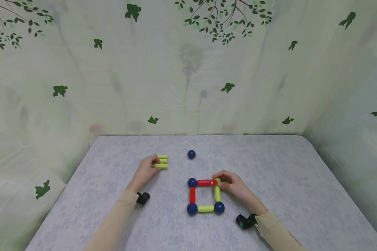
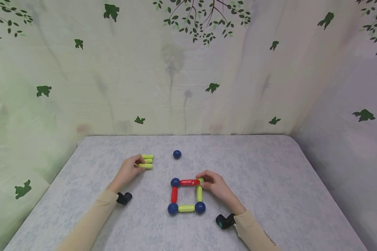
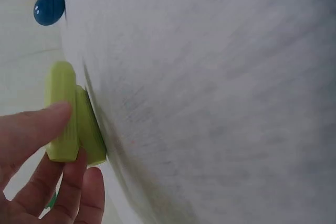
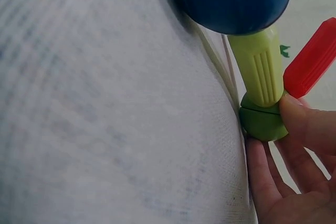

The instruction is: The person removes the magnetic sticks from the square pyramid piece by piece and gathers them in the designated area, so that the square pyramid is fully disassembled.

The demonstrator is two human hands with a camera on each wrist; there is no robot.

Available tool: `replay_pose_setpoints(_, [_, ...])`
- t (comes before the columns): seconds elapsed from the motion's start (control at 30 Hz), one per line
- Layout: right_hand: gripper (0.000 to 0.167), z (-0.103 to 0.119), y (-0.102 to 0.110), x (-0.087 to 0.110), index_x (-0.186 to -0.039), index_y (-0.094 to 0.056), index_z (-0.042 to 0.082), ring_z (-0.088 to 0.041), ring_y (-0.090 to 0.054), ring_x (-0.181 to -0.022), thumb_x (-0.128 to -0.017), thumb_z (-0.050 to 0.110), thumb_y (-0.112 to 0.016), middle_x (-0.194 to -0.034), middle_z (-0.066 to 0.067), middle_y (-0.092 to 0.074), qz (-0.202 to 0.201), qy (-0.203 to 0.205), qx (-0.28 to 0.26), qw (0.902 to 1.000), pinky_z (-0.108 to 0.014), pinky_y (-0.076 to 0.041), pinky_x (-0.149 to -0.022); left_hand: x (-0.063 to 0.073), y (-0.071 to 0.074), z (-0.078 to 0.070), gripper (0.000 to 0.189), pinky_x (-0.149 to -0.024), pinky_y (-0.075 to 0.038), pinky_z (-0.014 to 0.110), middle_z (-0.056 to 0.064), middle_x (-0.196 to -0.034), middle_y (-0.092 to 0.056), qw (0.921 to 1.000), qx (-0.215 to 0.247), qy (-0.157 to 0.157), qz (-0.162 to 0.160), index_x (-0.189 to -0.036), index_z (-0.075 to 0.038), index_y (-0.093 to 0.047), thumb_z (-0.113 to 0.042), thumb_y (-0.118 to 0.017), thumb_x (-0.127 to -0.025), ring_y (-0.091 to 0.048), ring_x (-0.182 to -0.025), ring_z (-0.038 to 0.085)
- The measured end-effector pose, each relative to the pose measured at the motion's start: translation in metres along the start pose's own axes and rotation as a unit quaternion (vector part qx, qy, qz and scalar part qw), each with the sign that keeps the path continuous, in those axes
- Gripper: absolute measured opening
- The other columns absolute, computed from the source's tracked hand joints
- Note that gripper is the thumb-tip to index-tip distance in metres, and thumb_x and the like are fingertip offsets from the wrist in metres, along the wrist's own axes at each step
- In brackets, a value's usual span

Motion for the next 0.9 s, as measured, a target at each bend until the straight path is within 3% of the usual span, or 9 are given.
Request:
replay_pose_setpoints(0.37, [0.026,-0.001,0.000,-0.001,-0.118,-0.061,0.002,-0.025,-0.057,-0.108,-0.093,-0.002,-0.056,-0.122,-0.012,-0.059,0.006,0.008,-0.004,0.9999,-0.034,-0.048,-0.087,-0.015,-0.005,0.006,0.019,-0.073,-0.046,0.039,0.010,-0.088,-0.051,0.9970,-0.071,0.029,-0.002,-0.087,-0.004,-0.059,0.002,-0.075,-0.078,-0.051,-0.079,0.024])
replay_pose_setpoints(0.5, [0.025,0.000,0.001,0.000,-0.118,-0.060,0.001,-0.023,-0.057,-0.106,-0.093,0.000,-0.056,-0.121,-0.014,-0.058,0.011,0.015,-0.004,0.9998,-0.031,-0.048,-0.086,-0.016,-0.004,0.003,0.020,-0.073,-0.045,0.040,0.010,-0.088,-0.052,0.9961,-0.086,0.019,-0.006,-0.088,-0.004,-0.059,0.003,-0.074,-0.077,-0.051,-0.080,0.025])
replay_pose_setpoints(0.6, [0.026,0.003,0.001,0.001,-0.119,-0.060,0.000,-0.023,-0.057,-0.106,-0.093,0.001,-0.057,-0.121,-0.015,-0.059,0.014,0.017,-0.006,0.9997,-0.031,-0.048,-0.086,-0.013,-0.003,-0.008,0.021,-0.075,-0.045,0.042,0.009,-0.091,-0.054,0.9952,-0.095,-0.021,-0.011,-0.089,-0.004,-0.060,0.005,-0.074,-0.076,-0.051,-0.085,0.027])
replay_pose_setpoints(0.7, [0.026,0.005,0.001,0.002,-0.119,-0.060,0.000,-0.024,-0.057,-0.106,-0.093,0.001,-0.057,-0.121,-0.015,-0.059,0.016,0.017,-0.009,0.9997,-0.033,-0.047,-0.087,-0.009,-0.008,-0.028,0.021,-0.078,-0.047,0.043,0.011,-0.094,-0.056,0.9940,-0.063,-0.089,0.007,-0.093,-0.003,-0.061,0.005,-0.073,-0.078,-0.053,-0.091,0.031])
replay_pose_setpoints(0.77, [0.026,0.006,0.001,0.002,-0.119,-0.060,-0.001,-0.025,-0.057,-0.106,-0.093,0.001,-0.057,-0.121,-0.015,-0.059,0.017,0.018,-0.011,0.9996,-0.034,-0.047,-0.088,-0.004,-0.016,-0.045,0.021,-0.078,-0.049,0.043,0.015,-0.097,-0.058,0.9907,-0.008,-0.129,0.042,-0.098,0.000,-0.062,0.004,-0.072,-0.081,-0.055,-0.093,0.033])
replay_pose_setpoints(0.9, [0.026,0.005,0.001,0.002,-0.119,-0.060,0.000,-0.026,-0.057,-0.107,-0.093,0.000,-0.056,-0.121,-0.014,-0.059,0.012,0.008,-0.012,0.9998,-0.036,-0.047,-0.089,0.008,-0.041,-0.081,0.022,-0.077,-0.052,0.036,0.018,-0.101,-0.061,0.9721,0.089,-0.180,0.121,-0.104,0.000,-0.061,0.000,-0.070,-0.084,-0.060,-0.092,0.031])
Point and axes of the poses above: each hand's wrist, its own x-axis away from the middle knuckle, its own y-axis out of the back of the hand, z = x × y, the point moved 5 cm from there along -x, towards the middle knuckle
